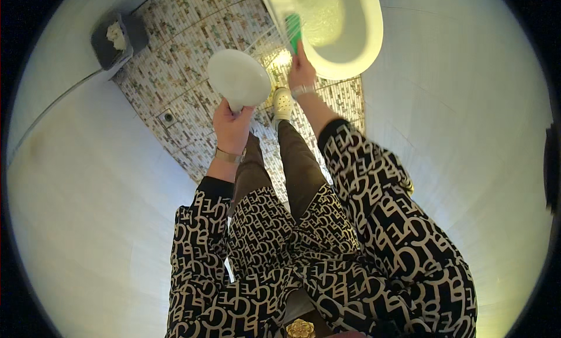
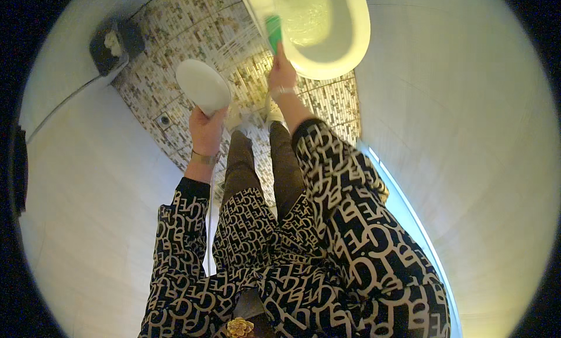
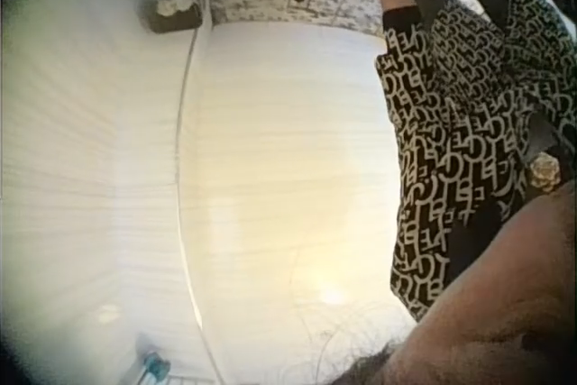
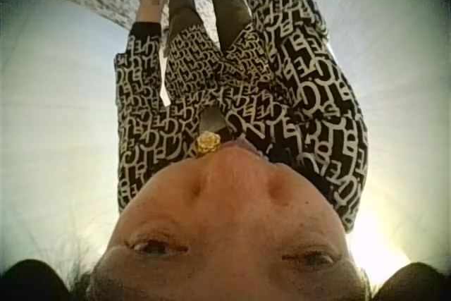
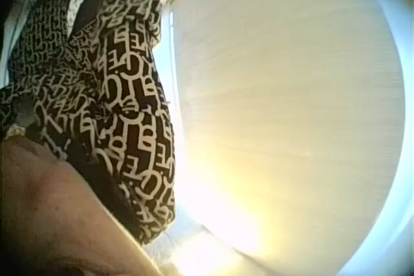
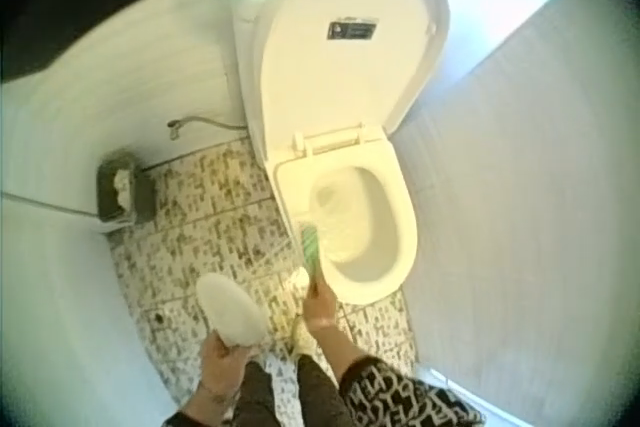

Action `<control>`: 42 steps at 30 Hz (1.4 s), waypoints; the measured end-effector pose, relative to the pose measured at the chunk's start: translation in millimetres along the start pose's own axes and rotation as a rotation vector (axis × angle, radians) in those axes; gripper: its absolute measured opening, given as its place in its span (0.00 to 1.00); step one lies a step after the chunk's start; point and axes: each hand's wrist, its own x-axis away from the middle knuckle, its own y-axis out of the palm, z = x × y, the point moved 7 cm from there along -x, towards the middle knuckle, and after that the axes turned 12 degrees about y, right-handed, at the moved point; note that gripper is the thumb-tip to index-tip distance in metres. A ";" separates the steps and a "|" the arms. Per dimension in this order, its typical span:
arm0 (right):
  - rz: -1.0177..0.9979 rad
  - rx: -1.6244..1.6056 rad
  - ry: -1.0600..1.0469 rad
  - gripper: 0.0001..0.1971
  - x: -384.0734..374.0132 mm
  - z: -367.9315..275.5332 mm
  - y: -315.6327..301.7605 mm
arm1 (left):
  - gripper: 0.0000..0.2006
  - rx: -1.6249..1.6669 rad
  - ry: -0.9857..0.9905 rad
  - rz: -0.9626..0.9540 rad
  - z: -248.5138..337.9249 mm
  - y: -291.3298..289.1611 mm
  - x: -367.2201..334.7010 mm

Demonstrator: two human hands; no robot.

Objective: The recorder scrubs the interior of a toilet bowl with a brush and rinses it with a hand-held shower head.

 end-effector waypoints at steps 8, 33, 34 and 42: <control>0.193 0.032 0.173 0.25 67.6 82.8 -37.4 | 0.10 -0.085 0.060 -0.062 -3.2 -11.1 7.6; 0.292 -0.572 -0.149 0.15 -141.2 -175.8 -213.5 | 0.13 0.050 0.103 -0.124 73.7 0.6 17.5; 0.223 -0.742 -0.148 0.12 -151.1 -206.3 -217.6 | 0.13 0.085 0.147 -0.104 76.7 2.0 18.8; 0.355 -0.885 -0.216 0.17 -186.8 -386.0 -236.3 | 0.11 0.014 0.165 -0.084 102.2 -13.1 6.2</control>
